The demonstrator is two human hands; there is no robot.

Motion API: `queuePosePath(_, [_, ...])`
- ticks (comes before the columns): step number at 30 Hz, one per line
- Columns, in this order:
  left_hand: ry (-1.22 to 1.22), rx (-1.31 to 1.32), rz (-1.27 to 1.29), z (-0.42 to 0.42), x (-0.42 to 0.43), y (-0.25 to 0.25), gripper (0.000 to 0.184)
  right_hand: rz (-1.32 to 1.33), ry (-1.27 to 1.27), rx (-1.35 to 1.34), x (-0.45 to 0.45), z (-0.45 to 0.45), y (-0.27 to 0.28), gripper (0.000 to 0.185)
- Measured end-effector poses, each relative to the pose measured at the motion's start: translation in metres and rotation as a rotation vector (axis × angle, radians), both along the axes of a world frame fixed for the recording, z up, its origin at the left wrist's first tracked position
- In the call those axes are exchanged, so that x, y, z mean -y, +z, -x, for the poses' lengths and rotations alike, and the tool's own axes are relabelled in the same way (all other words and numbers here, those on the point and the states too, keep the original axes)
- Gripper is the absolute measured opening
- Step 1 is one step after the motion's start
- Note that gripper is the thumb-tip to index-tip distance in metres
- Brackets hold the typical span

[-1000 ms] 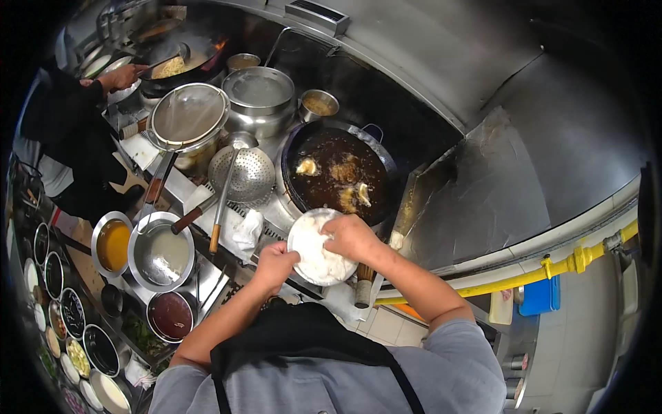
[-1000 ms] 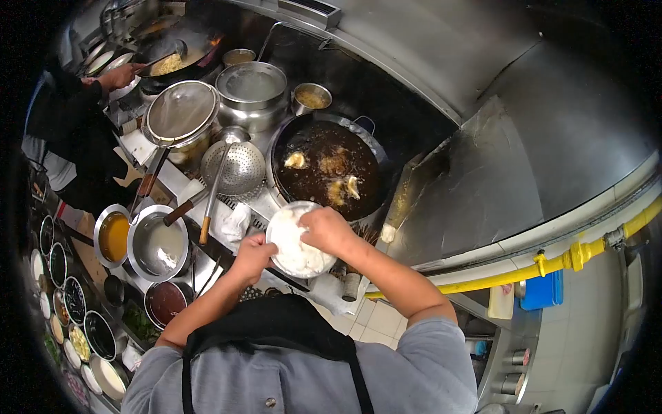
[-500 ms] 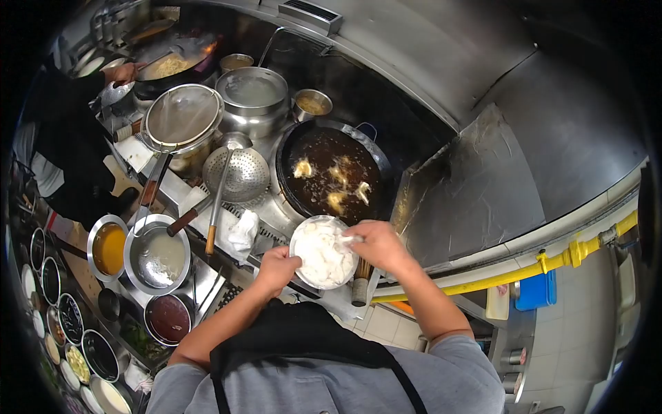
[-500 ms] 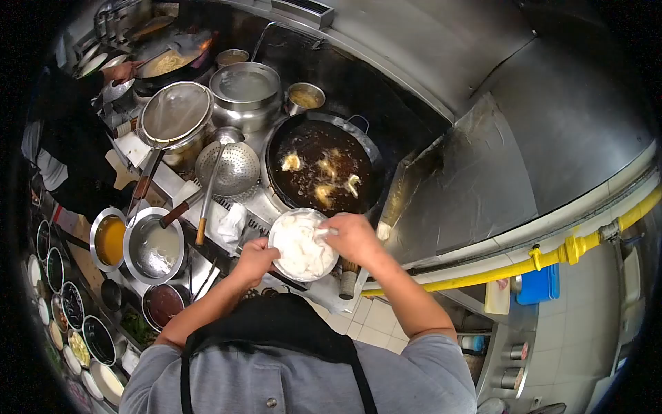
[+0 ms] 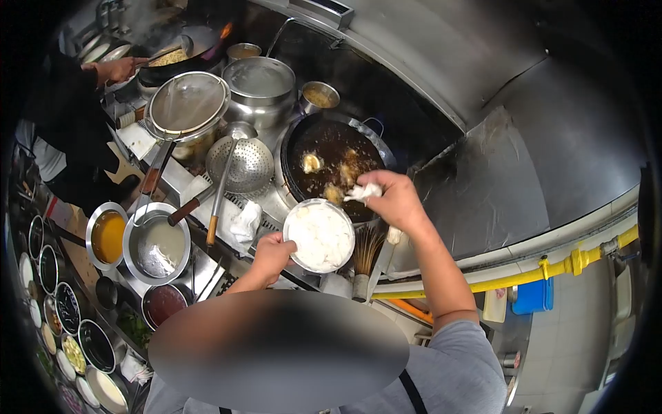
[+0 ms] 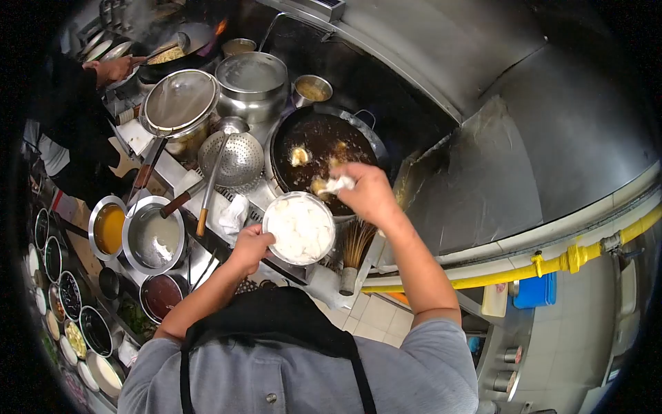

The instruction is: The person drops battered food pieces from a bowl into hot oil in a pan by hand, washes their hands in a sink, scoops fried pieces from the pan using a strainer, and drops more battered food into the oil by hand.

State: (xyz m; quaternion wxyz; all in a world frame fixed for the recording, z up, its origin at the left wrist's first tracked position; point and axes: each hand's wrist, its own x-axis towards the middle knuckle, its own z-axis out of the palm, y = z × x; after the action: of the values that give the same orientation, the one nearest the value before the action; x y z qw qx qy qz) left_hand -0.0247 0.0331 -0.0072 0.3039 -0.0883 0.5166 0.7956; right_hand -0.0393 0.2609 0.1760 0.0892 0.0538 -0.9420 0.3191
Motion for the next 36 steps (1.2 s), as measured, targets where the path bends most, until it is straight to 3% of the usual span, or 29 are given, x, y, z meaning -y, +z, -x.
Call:
queuePosePath(3, [0.048, -0.017, 0.011, 0.005, 0.006, 0.003, 0.014, -0.089, -0.049, 0.038, -0.011, 0.041, 0.008, 0.022])
queuePosePath(6, [0.111, -0.026, 0.072, 0.002, 0.019, 0.007, 0.013, -0.181, 0.042, 0.095, -0.025, 0.099, -0.026, 0.018])
queuePosePath(8, [0.153, -0.037, 0.116, -0.002, 0.029, 0.004, 0.012, -0.242, 0.002, 0.235, -0.036, 0.138, -0.068, 0.014])
queuePosePath(10, [0.213, -0.01, 0.129, -0.009, 0.04, -0.006, 0.009, -0.452, 0.021, 0.207, -0.054, 0.178, -0.122, 0.014])
queuePosePath(12, [0.304, -0.044, 0.107, -0.019, 0.053, -0.009, 0.007, -0.473, -0.02, 0.269, -0.088, 0.23, -0.18, 0.014])
queuePosePath(14, [0.363, 0.013, 0.129, -0.023, 0.06, -0.006, 0.003, -0.426, -0.055, 0.086, -0.114, 0.268, -0.207, 0.015])
queuePosePath(18, [0.373, -0.02, 0.176, -0.028, 0.075, -0.014, 0.007, -0.495, -0.288, -0.05, -0.12, 0.293, -0.15, 0.015])
queuePosePath(20, [0.396, -0.051, 0.149, -0.023, 0.078, -0.032, 0.004, -0.342, -0.468, -0.135, -0.115, 0.281, -0.112, 0.014])
queuePosePath(22, [0.388, -0.009, 0.068, -0.011, 0.065, -0.003, 0.007, -0.282, -0.448, -0.222, -0.139, 0.278, -0.086, 0.012])
queuePosePath(23, [0.372, -0.009, 0.061, -0.006, 0.062, 0.0, 0.01, -0.075, -0.393, -0.215, -0.15, 0.279, -0.077, 0.015])
queuePosePath(26, [0.263, -0.048, 0.171, 0.008, 0.063, -0.013, 0.012, 0.274, -0.331, -0.101, -0.08, 0.199, 0.003, 0.018])
queuePosePath(28, [0.244, -0.065, 0.027, 0.015, 0.049, -0.005, 0.012, 0.273, -0.166, 0.099, -0.05, 0.151, 0.028, 0.019])
queuePosePath(32, [0.157, -0.044, -0.022, 0.015, 0.03, 0.022, 0.01, -0.115, 0.098, 0.477, 0.033, 0.058, 0.027, 0.023])
queuePosePath(34, [0.109, -0.043, -0.054, 0.012, 0.021, 0.029, 0.01, -0.438, 0.279, -0.011, 0.054, 0.03, -0.007, 0.026])
queuePosePath(36, [0.057, -0.11, -0.029, 0.009, 0.014, 0.027, 0.01, -0.475, 0.372, 0.052, 0.049, 0.025, -0.046, 0.027])
